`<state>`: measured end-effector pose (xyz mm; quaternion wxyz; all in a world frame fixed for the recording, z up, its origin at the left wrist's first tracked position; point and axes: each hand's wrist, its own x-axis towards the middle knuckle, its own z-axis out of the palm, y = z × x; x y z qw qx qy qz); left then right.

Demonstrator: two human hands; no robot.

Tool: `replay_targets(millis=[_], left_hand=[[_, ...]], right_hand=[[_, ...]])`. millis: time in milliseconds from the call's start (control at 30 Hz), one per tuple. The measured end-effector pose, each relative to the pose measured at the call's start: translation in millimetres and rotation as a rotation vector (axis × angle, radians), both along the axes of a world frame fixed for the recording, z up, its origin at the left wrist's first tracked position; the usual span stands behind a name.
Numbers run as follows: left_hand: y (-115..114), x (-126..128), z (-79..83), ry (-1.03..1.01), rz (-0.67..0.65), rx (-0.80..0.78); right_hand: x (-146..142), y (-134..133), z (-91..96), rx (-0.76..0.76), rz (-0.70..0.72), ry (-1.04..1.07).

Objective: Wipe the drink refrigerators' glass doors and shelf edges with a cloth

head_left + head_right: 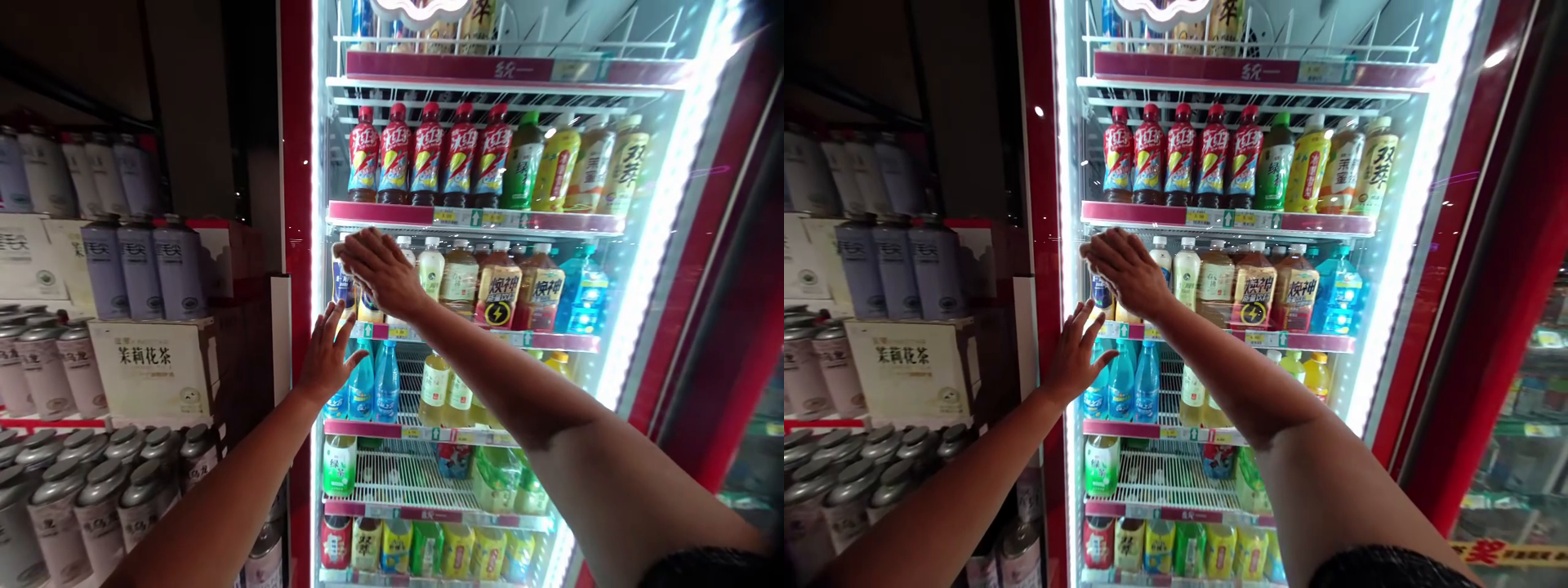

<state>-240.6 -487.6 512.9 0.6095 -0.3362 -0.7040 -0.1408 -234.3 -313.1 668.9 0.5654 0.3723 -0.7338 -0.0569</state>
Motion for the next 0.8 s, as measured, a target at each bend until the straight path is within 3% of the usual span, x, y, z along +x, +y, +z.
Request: replay_targets(millis=[133, 333, 467, 667, 800], left_hand=[[-1, 0, -1.0, 0.0, 0.007, -0.007], [1, 3, -2.0, 0.003, 0.05, -0.015], [5, 9, 1.9, 0.028, 0.087, 0.009], [7, 9, 24.6, 0.046, 0.134, 0.091], [8, -1, 43.2, 0.062, 0.114, 0.166]], right_hand=[[-2, 8, 10.3, -0.157, -0.003, 0.032], [0, 17, 14.7, -0.046, 0.007, -0.004], [1, 22, 18.9, -0.132, 0.002, 0.015], [0, 16, 14.7, -0.005, 0.027, -0.025], [-5, 2, 17.3, -0.073, 0.034, -0.008]])
